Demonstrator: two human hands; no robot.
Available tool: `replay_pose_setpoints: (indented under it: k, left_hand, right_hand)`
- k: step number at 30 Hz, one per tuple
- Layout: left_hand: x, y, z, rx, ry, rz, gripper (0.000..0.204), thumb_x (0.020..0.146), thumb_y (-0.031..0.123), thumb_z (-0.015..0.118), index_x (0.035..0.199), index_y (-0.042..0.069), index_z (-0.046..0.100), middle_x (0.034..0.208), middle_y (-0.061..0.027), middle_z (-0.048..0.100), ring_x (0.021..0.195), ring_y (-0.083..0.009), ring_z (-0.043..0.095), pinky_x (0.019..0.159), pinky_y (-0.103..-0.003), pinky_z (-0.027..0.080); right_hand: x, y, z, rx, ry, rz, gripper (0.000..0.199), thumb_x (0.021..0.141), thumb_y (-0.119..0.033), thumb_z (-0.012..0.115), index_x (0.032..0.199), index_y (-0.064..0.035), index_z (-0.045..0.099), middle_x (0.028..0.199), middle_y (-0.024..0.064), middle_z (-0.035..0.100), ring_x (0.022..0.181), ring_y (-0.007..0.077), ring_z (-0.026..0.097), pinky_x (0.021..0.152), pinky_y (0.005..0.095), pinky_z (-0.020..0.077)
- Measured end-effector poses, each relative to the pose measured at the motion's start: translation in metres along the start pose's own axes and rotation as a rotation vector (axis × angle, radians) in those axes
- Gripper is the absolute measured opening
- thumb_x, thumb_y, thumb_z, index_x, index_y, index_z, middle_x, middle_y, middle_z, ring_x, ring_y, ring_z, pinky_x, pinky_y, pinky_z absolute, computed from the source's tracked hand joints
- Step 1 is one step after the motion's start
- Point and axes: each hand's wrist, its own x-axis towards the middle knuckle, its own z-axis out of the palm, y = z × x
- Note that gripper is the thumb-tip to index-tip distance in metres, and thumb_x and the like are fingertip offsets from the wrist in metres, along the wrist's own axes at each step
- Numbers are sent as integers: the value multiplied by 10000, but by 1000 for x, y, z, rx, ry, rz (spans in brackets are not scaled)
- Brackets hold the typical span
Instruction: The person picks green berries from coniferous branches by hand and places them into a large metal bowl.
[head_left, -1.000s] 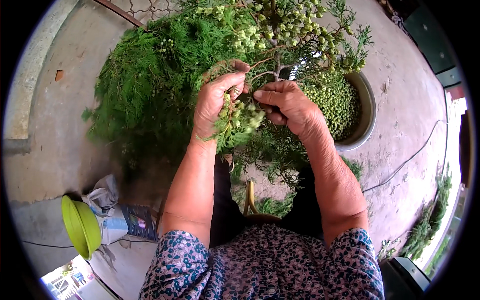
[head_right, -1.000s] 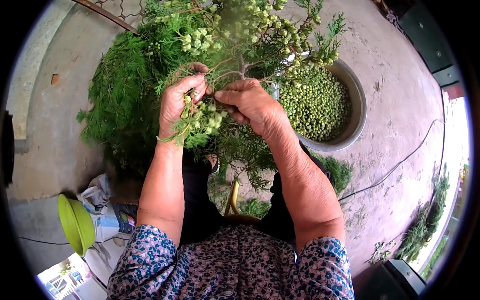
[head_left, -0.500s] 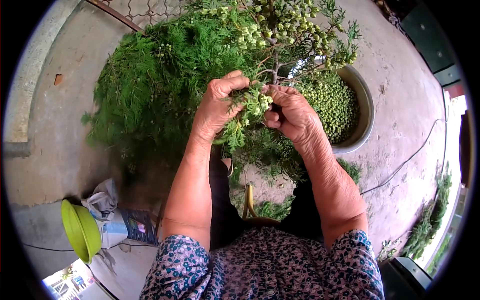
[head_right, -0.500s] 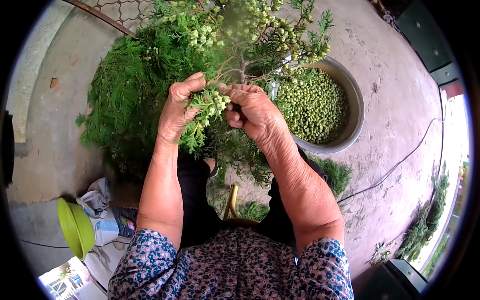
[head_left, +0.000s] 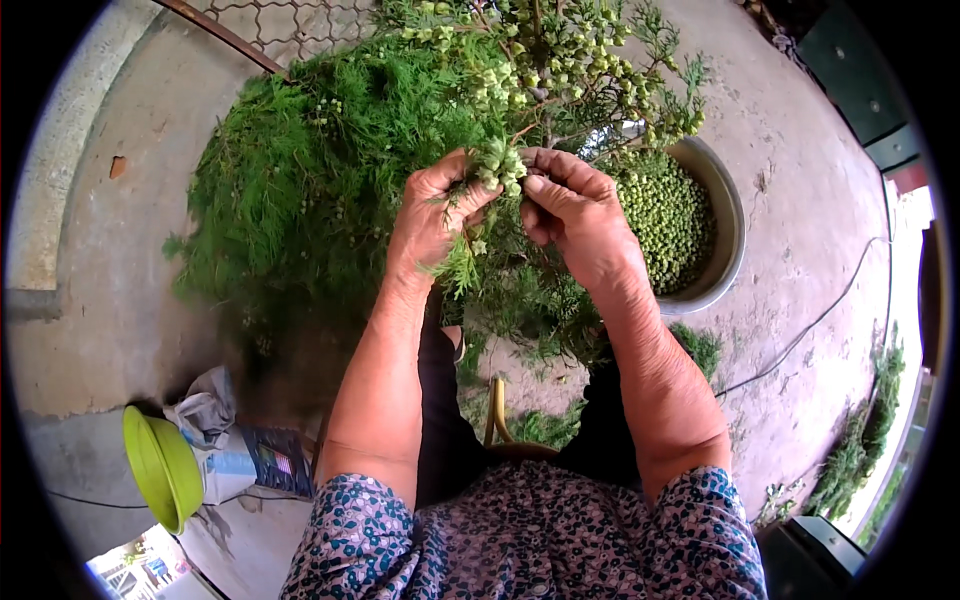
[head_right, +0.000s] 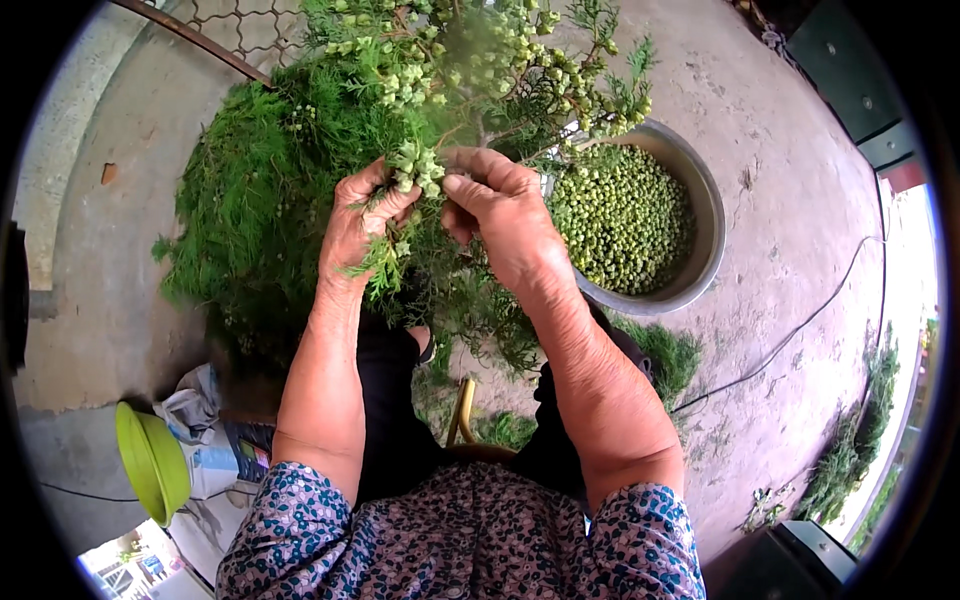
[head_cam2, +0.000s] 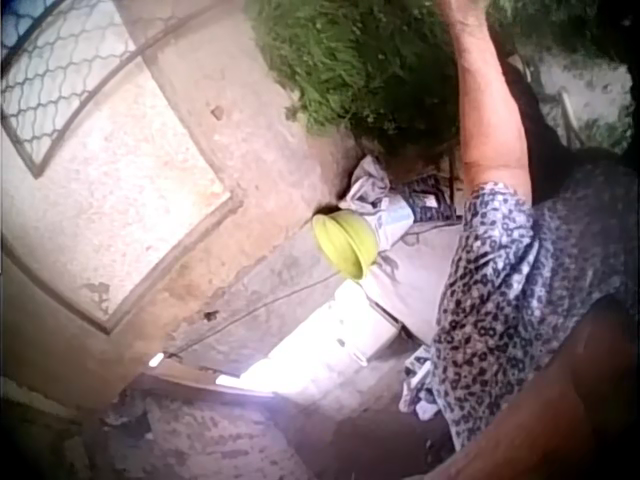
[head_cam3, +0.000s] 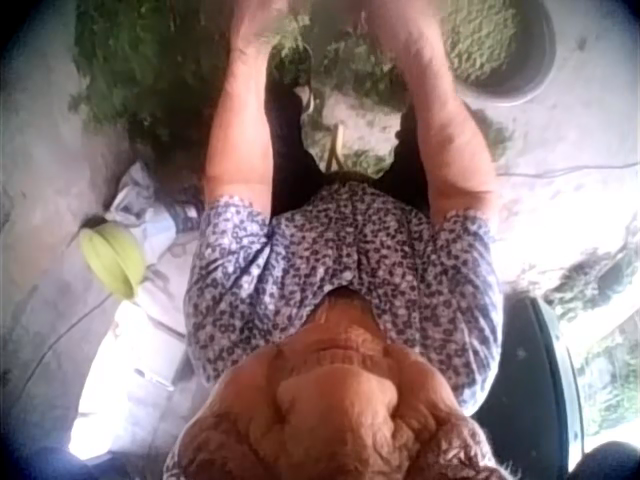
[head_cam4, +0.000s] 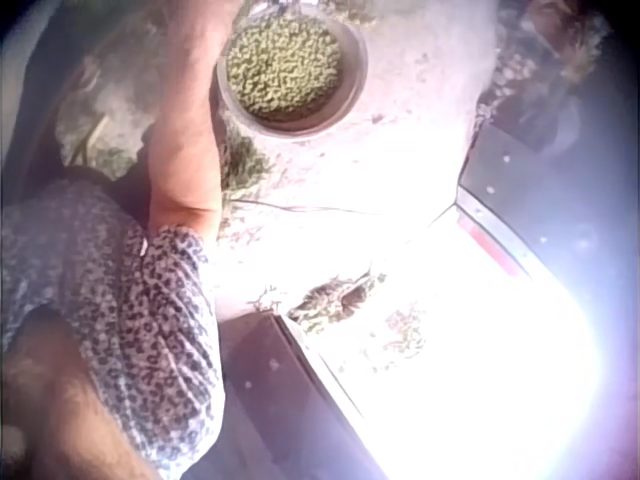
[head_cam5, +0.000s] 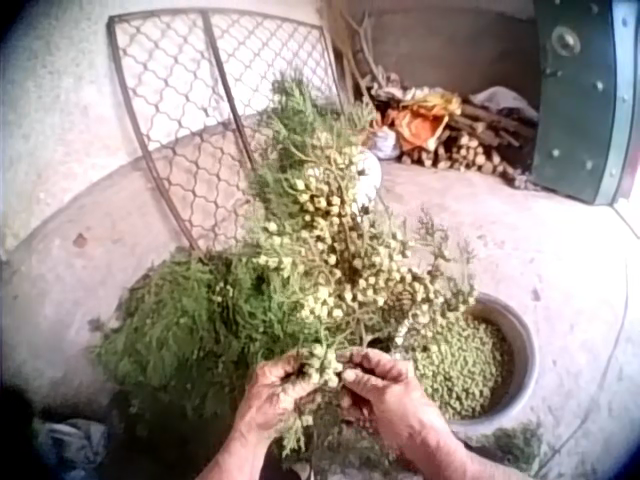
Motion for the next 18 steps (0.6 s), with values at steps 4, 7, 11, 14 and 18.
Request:
replay_pose_setpoints:
  k: [4,7,11,14,18]
  left_hand:
    - [-2,2,2,-62,22,13,150,770,180,657,885,85,651,698,60,569,553,-22,416,480,-181,333]
    - [-5,11,7,-55,42,-32,114,769,142,641,860,75,652,686,49,573,552,-24,417,485,-176,331]
    - [-8,12,11,-198,75,-111,76,775,107,621,827,54,638,660,33,554,544,-30,424,488,-182,336]
    - [-8,10,11,-338,25,-115,70,782,97,610,824,44,628,664,22,555,540,-34,437,484,-182,338]
    - [-7,8,12,-351,44,-116,85,792,95,598,846,30,615,677,11,564,515,-40,443,472,-185,339]
  right_hand:
    - [2,-3,-1,252,-76,34,162,851,-85,540,976,12,571,650,14,549,508,77,468,452,206,374]
    - [4,4,-3,168,-95,2,151,839,-125,576,919,3,585,692,19,564,522,79,492,460,217,393]
    - [5,8,2,294,-66,31,154,859,-158,548,826,-8,543,668,29,546,523,106,496,470,230,399]
    - [8,11,0,471,-142,109,184,876,-183,518,805,-14,512,652,53,536,506,136,478,485,246,401]
    - [8,9,1,445,-129,98,160,861,-166,530,842,-10,503,667,81,548,541,154,495,504,253,407]
